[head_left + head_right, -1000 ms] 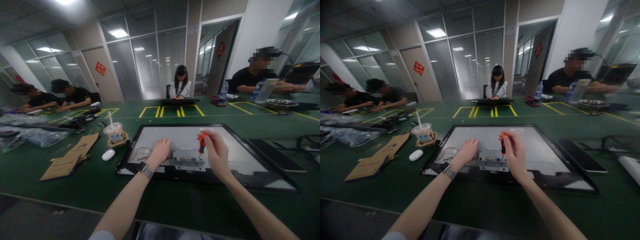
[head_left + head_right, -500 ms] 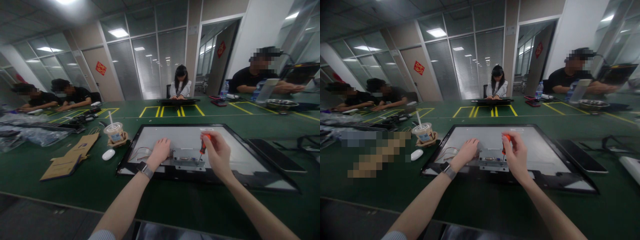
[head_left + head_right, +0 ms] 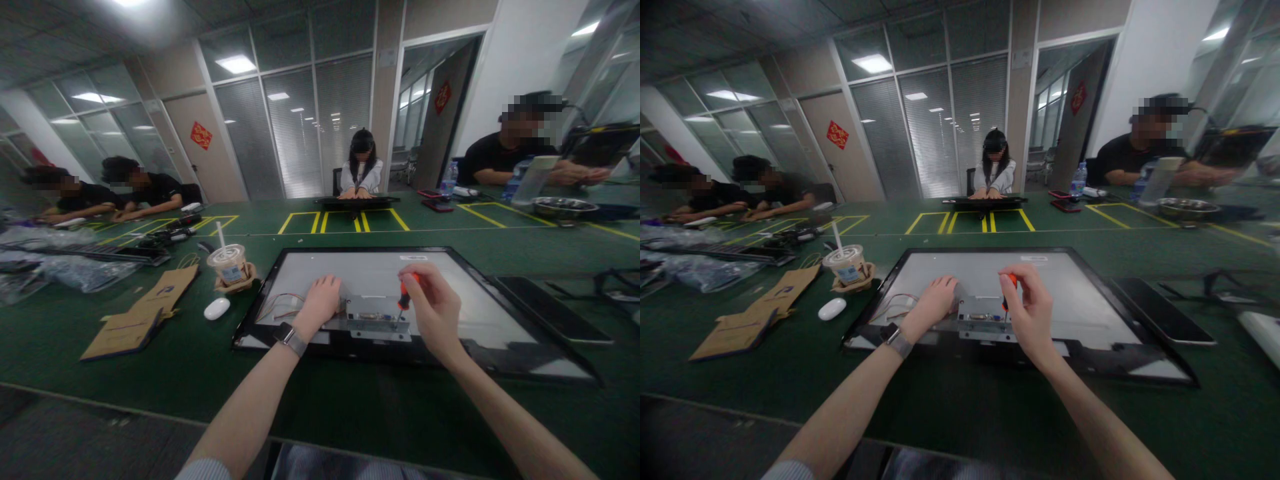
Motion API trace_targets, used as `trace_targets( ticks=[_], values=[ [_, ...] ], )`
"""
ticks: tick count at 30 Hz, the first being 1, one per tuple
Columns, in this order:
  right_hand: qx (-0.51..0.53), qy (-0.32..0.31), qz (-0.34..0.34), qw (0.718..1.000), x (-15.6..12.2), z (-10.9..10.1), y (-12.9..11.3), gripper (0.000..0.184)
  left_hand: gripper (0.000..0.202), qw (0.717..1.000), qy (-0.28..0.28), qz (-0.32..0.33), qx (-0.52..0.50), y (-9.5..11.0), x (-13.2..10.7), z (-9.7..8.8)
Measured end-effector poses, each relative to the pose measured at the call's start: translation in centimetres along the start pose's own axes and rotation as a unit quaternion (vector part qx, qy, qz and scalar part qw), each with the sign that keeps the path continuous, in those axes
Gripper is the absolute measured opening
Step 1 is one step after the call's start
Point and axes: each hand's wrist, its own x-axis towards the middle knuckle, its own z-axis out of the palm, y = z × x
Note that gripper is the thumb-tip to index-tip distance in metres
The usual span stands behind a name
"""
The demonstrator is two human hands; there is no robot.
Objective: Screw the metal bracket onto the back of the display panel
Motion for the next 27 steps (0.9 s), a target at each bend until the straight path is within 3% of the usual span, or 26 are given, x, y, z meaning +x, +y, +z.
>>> trace_targets(
  ticks=[11,27],
  values=[
    [-0.007,0.003,-0.009,1.000,-0.26,0.11,0.02,0.009,0.040,1.000,0.004,0.001,-0.002,-0.08,-0.02,0.11],
    [-0.006,-0.062,-0.022,0.998,-0.80,0.30,0.03,0.013,0.040,1.000,0.013,0.003,0.003,-0.07,-0.09,0.28]
  ],
)
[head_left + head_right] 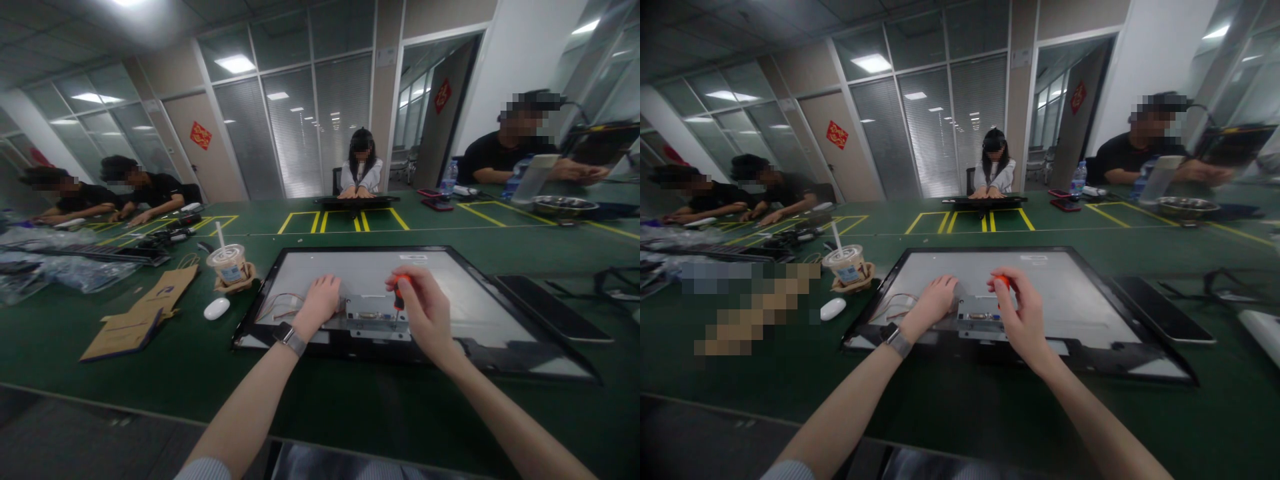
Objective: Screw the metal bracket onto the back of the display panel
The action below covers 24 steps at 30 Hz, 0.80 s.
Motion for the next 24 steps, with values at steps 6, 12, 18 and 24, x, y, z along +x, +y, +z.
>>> trace_targets(
  ticks=[6,12,18,24],
  values=[
    [0.017,0.004,-0.005,1.000,0.02,0.07,-0.22,0.012,0.038,1.000,-0.001,0.002,0.004,0.16,-0.11,-0.30],
    [0.019,0.000,-0.001,1.000,0.00,0.11,-0.12,0.011,0.037,1.000,0.001,0.000,0.007,0.06,-0.02,-0.06],
    [0.015,0.012,0.002,1.000,-0.10,0.03,0.01,0.012,0.037,1.000,0.000,0.000,0.005,0.05,-0.05,-0.18],
    [-0.026,0.049,-0.030,0.998,0.34,-0.15,-0.35,0.017,0.039,1.000,-0.006,0.002,0.004,0.02,-0.08,-0.36]
  ],
)
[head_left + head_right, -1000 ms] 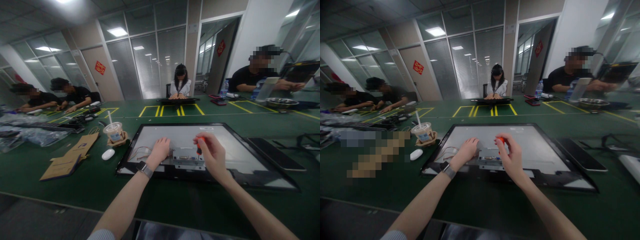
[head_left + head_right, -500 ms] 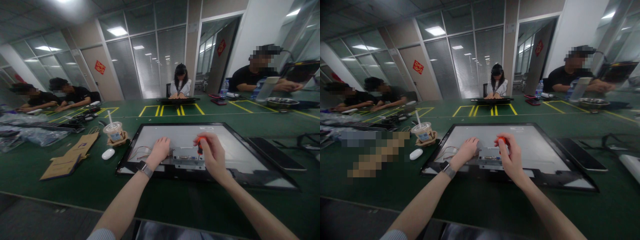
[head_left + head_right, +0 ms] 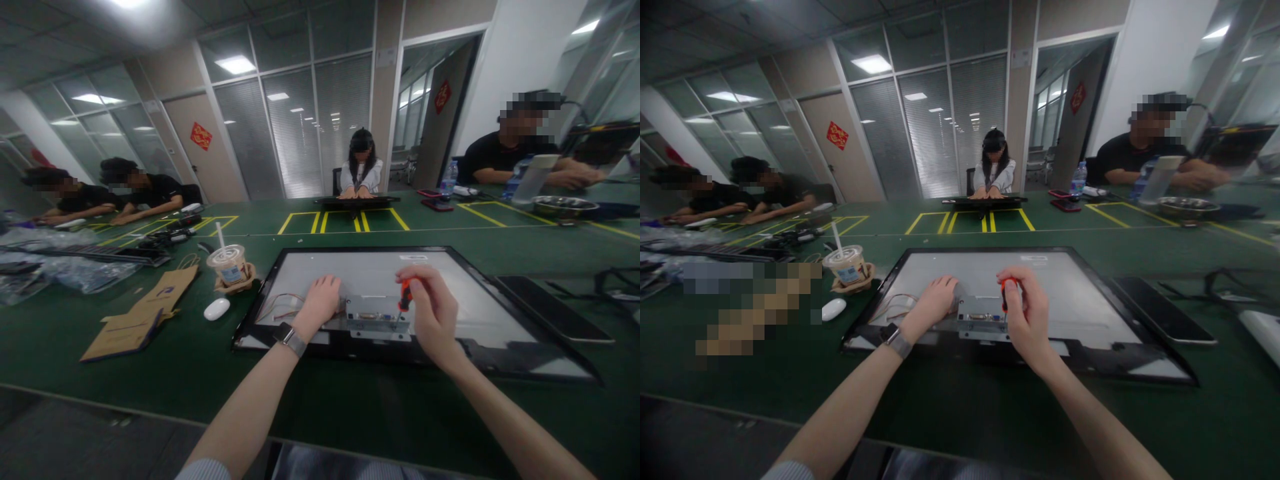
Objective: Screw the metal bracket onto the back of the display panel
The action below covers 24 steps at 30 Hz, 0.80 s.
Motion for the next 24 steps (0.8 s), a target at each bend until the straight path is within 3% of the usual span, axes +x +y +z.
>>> trace_targets(
  ticks=[4,12,19,24],
  values=[
    [-0.033,0.037,-0.013,0.999,0.26,-0.25,-0.14,0.020,0.035,1.000,-0.001,-0.001,0.000,0.02,-0.03,-0.08],
    [-0.013,0.029,-0.007,0.999,0.08,-0.34,-0.09,0.022,0.037,1.000,-0.005,-0.002,-0.003,0.04,0.08,-0.02],
    [-0.042,0.026,-0.056,0.997,0.25,-0.10,0.05,0.007,0.036,1.000,0.001,-0.002,-0.005,0.09,0.04,0.02],
    [-0.060,0.036,-0.037,0.997,0.26,-0.24,-0.04,0.010,0.034,1.000,0.001,-0.001,-0.005,0.05,0.05,0.10]
  ],
)
